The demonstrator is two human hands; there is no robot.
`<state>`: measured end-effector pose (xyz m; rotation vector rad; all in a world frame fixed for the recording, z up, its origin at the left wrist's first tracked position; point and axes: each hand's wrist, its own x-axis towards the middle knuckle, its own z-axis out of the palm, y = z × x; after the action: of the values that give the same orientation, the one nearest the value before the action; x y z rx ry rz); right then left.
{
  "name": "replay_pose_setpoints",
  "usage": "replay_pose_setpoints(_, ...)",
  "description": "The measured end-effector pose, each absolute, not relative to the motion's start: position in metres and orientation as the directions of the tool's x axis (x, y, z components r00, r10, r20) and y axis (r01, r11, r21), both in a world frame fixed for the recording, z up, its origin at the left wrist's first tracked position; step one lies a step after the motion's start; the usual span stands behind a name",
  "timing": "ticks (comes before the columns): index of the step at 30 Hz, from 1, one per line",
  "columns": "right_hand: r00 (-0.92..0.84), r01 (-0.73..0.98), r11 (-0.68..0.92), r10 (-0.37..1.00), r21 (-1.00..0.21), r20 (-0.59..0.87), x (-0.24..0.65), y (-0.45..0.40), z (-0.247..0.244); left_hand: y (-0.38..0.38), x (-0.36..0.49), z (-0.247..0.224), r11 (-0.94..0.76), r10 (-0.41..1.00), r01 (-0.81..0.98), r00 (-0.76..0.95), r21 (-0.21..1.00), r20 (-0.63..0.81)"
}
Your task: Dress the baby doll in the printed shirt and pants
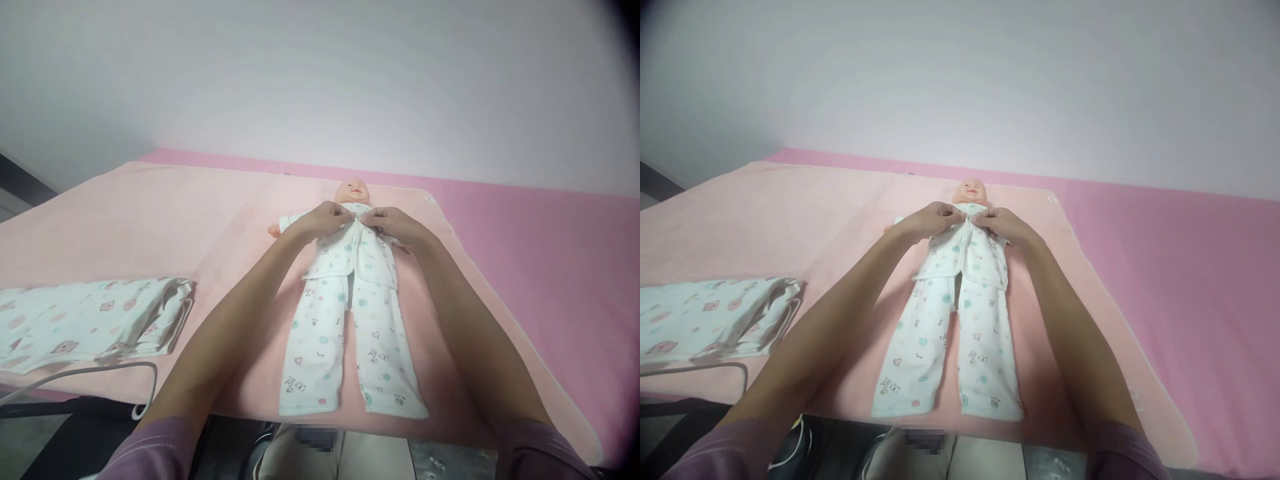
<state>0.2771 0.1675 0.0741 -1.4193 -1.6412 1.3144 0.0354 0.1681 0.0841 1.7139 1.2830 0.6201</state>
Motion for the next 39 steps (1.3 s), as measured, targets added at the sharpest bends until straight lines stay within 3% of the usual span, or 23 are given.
replay_pose_setpoints(5,-0.129,0.36,-0.099,0.98,-0.928,-0.154,0.265,0.158,0.08,0.163,0.041,0.086,-0.075,0.949,0.484,0.302,0.872,-0.086)
replay_pose_setpoints(9,-0.046,0.491,-0.001,0.999,-0.871,-0.027,0.255,0.143,0.09,0.156,0.046,0.093,-0.133,0.956,0.475,0.294,0.87,-0.014)
replay_pose_setpoints(12,-0.096,0.548,0.085,0.995,-0.832,0.039,0.253,0.136,0.096,0.154,0.048,0.096,-0.157,0.955,0.461,0.297,0.873,0.015)
replay_pose_setpoints(18,-0.148,0.478,-0.003,0.985,-0.878,-0.084,0.264,0.142,0.097,0.162,0.041,0.091,-0.14,0.948,0.483,0.316,0.864,-0.023)
replay_pose_setpoints(25,-0.306,0.488,0.093,0.949,-0.868,-0.071,0.281,0.171,0.088,0.171,0.032,0.094,-0.158,0.923,0.541,0.377,0.826,-0.071)
replay_pose_setpoints(30,-0.315,0.436,0.085,0.947,-0.896,-0.063,0.279,0.175,0.085,0.185,0.025,0.086,-0.109,0.894,0.467,0.432,0.878,-0.119)
replay_pose_setpoints(39,-0.309,0.52,0.078,0.946,-0.851,-0.102,0.272,0.162,0.098,0.194,0.02,0.082,-0.049,0.876,0.393,0.459,0.918,-0.15)
